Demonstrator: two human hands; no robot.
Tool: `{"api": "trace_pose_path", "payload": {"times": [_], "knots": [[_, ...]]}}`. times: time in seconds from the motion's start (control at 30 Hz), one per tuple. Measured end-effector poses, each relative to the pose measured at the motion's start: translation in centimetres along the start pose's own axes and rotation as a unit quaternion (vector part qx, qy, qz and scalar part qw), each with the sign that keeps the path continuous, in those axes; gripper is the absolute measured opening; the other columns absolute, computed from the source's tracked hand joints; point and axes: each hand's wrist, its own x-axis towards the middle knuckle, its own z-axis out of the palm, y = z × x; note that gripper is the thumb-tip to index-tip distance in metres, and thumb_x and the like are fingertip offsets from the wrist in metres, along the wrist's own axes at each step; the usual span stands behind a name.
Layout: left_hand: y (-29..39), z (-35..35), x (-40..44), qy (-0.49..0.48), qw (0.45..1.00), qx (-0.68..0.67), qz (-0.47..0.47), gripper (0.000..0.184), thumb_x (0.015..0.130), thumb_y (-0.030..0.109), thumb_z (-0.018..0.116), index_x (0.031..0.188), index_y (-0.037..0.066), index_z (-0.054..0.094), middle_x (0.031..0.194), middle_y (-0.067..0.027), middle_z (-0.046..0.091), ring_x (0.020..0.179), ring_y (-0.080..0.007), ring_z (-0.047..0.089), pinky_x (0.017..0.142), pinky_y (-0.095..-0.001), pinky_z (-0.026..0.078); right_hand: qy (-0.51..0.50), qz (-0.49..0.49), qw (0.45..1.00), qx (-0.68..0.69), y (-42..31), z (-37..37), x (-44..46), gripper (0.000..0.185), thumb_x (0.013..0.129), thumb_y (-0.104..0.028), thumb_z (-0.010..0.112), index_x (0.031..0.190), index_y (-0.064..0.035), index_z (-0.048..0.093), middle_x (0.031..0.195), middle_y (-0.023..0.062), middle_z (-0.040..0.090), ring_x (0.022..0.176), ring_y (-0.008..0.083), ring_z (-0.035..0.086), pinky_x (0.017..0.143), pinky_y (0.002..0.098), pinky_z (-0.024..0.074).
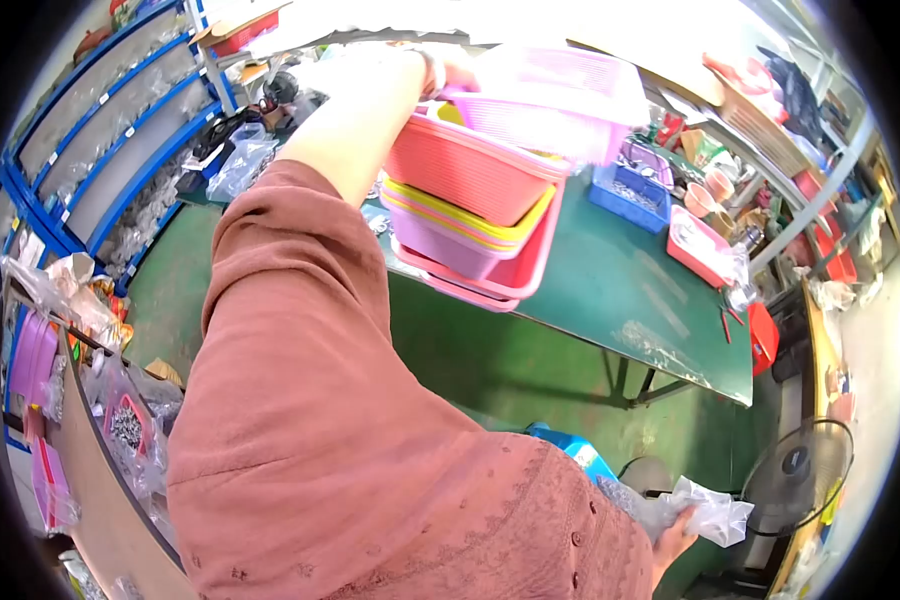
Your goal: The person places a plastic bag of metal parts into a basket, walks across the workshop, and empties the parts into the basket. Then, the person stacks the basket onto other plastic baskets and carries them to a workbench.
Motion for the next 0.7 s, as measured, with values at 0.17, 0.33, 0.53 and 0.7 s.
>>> {"api": "trace_pose_path", "payload": {"times": [0.17,0.33,0.53,0.7], "knots": [[-2.1,-4.7,2.8,-0.050,0.975,-0.209,0.064,0.016,0.072,0.013,0.051,0.080,0.000,0.057,0.073,-0.0087,0.059,0.063,-0.0143,0.056,0.058,-0.0243,0.047,0.010,0.022,1.000,0.010,0.8,6.6,-3.4,0.037,0.082,-0.024,0.050,0.099,0.0085,0.049,0.093,0.0113,0.055,0.081,0.0157,0.051,0.069,0.0276,0.0421],[-4.2,-10.7,-6.6,0.120,0.894,-0.381,0.202,0.033,0.066,-0.001,0.051,0.099,-0.006,0.043,0.077,-0.0129,0.054,0.061,-0.0188,0.055,0.049,-0.0287,0.047,-0.032,0.031,0.999,0.027,-0.9,11.6,-3.7,0.029,0.081,-0.020,0.053,0.096,0.0052,0.050,0.091,0.0089,0.055,0.078,0.0129,0.051,0.068,0.0259,0.0422],[-18.7,-13.5,-27.9,0.386,0.860,-0.332,0.048,0.026,0.065,-0.001,0.048,0.091,-0.004,0.047,0.079,-0.0110,0.052,0.070,-0.0209,0.055,0.062,-0.0311,0.047,-0.348,-0.015,0.937,-0.022,8.5,23.2,-1.9,0.015,0.077,-0.015,0.053,0.082,-0.0016,0.057,0.074,0.0037,0.056,0.069,0.0130,0.049,0.059,0.0277,0.0402],[-31.1,-9.7,-44.6,0.530,0.776,-0.324,-0.106,0.035,0.061,-0.003,0.048,0.096,-0.006,0.046,0.081,-0.0116,0.052,0.071,-0.0222,0.053,0.065,-0.0323,0.046,-0.505,-0.110,0.855,-0.043,6.4,31.0,-8.0,0.018,0.073,-0.020,0.060,0.076,-0.0015,0.057,0.068,0.0029,0.056,0.060,0.0094,0.049,0.052,0.0262,0.0397]]}}
